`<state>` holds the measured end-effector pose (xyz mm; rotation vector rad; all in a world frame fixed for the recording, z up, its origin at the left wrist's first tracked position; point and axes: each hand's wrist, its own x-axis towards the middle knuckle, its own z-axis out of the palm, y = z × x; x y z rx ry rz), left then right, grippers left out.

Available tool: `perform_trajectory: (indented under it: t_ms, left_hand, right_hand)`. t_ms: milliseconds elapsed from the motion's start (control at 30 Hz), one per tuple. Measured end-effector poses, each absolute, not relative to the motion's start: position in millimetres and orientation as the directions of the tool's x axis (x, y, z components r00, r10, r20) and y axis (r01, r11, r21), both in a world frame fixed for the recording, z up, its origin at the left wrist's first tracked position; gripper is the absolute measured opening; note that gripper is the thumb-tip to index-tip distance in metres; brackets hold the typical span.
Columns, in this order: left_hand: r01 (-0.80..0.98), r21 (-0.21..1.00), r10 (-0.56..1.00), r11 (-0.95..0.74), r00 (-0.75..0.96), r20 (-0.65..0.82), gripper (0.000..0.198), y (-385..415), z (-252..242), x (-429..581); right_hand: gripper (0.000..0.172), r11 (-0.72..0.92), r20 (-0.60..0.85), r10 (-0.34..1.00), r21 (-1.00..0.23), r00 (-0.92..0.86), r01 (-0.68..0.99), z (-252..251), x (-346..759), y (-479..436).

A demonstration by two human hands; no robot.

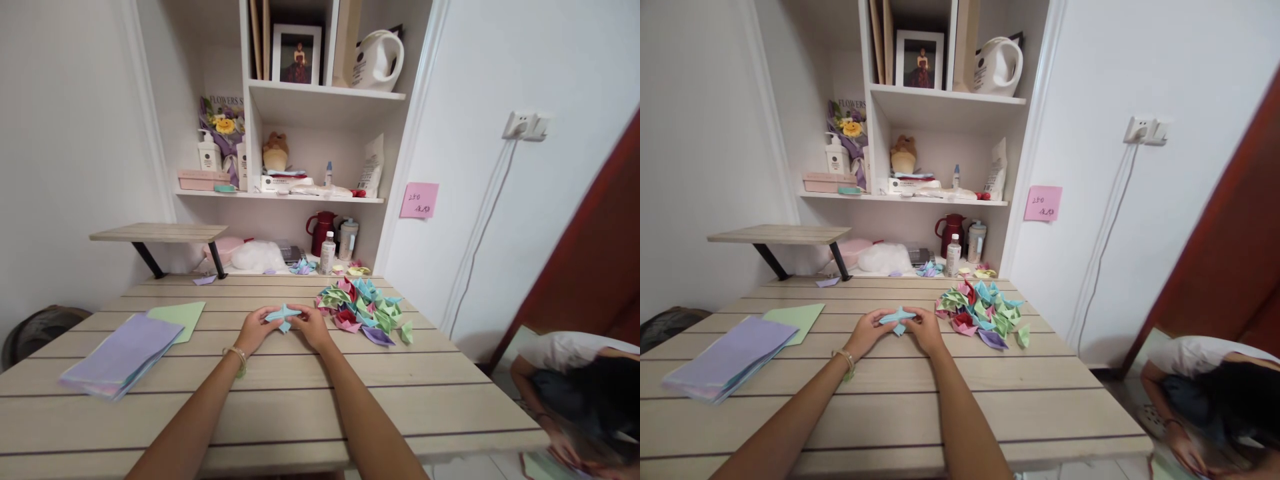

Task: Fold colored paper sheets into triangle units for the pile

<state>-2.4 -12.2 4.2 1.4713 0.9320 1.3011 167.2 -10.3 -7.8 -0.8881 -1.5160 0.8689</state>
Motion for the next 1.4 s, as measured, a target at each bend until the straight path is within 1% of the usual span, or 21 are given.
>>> perform_trajectory:
  t_ms: [167,333,400,467,567,667,733,833,967,1067,1233,1400]
  left_hand:
    - [-0.022,0.956,0.946,-0.293,0.136,0.293,0.031,-11.8,4.2,-3.5]
    - [0.098,0.926,0.929,-0.365,0.098,0.356,0.022,-12.3,6.9,-7.1]
    - [0.106,0.930,0.935,-0.353,0.090,0.344,0.021,-12.4,6.9,-7.5]
    - [0.055,0.953,0.952,-0.297,0.100,0.291,0.022,-12.2,6.0,-6.3]
    - [-0.069,0.976,0.973,-0.207,0.093,0.213,0.029,-11.0,4.7,-3.0]
    - [-0.161,0.973,0.981,-0.168,0.074,0.181,0.033,-9.6,4.3,-1.3]
    - [-0.178,0.971,0.983,-0.162,0.061,0.175,0.035,-9.0,3.6,-1.6]
    - [-0.132,0.970,0.975,-0.203,0.063,0.212,0.038,-8.7,1.2,-3.0]
    - [0.012,0.948,0.943,-0.317,0.111,0.313,0.037,-9.4,-2.0,-4.1]
    - [0.080,0.928,0.927,-0.365,0.125,0.354,0.035,-9.8,-2.2,-4.2]
    - [0.031,0.939,0.936,-0.343,0.095,0.338,0.037,-9.6,-1.0,-4.2]
    - [0.016,0.944,0.941,-0.329,0.088,0.326,0.036,-10.1,-0.3,-3.6]
  right_hand:
    - [0.029,0.489,0.482,0.872,-0.862,-0.079,0.133,-4.9,166.5,-12.2]
    - [0.024,0.532,0.523,0.847,-0.830,-0.098,0.169,-1.8,165.8,-14.7]
    - [0.023,0.530,0.522,0.848,-0.826,-0.094,0.191,-2.0,165.8,-15.0]
    - [0.025,0.506,0.500,0.862,-0.832,-0.086,0.227,-2.7,165.7,-15.2]
    - [0.028,0.482,0.479,0.874,-0.832,-0.082,0.275,-2.8,165.0,-16.5]
    - [0.030,0.486,0.476,0.872,-0.819,-0.111,0.305,-1.9,164.0,-18.2]
    - [0.034,0.478,0.467,0.876,-0.815,-0.119,0.327,-2.3,163.9,-18.1]
    - [0.036,0.457,0.452,0.886,-0.816,-0.103,0.354,-5.2,165.0,-15.8]
    - [0.033,0.442,0.454,0.888,-0.798,-0.073,0.409,-8.7,167.3,-13.2]
    - [0.031,0.452,0.472,0.878,-0.770,-0.075,0.450,-8.4,167.9,-13.5]
    - [0.032,0.470,0.483,0.869,-0.731,-0.112,0.494,-6.2,167.3,-15.2]
    - [0.033,0.447,0.489,0.868,-0.702,-0.081,0.554,-4.7,167.6,-17.0]
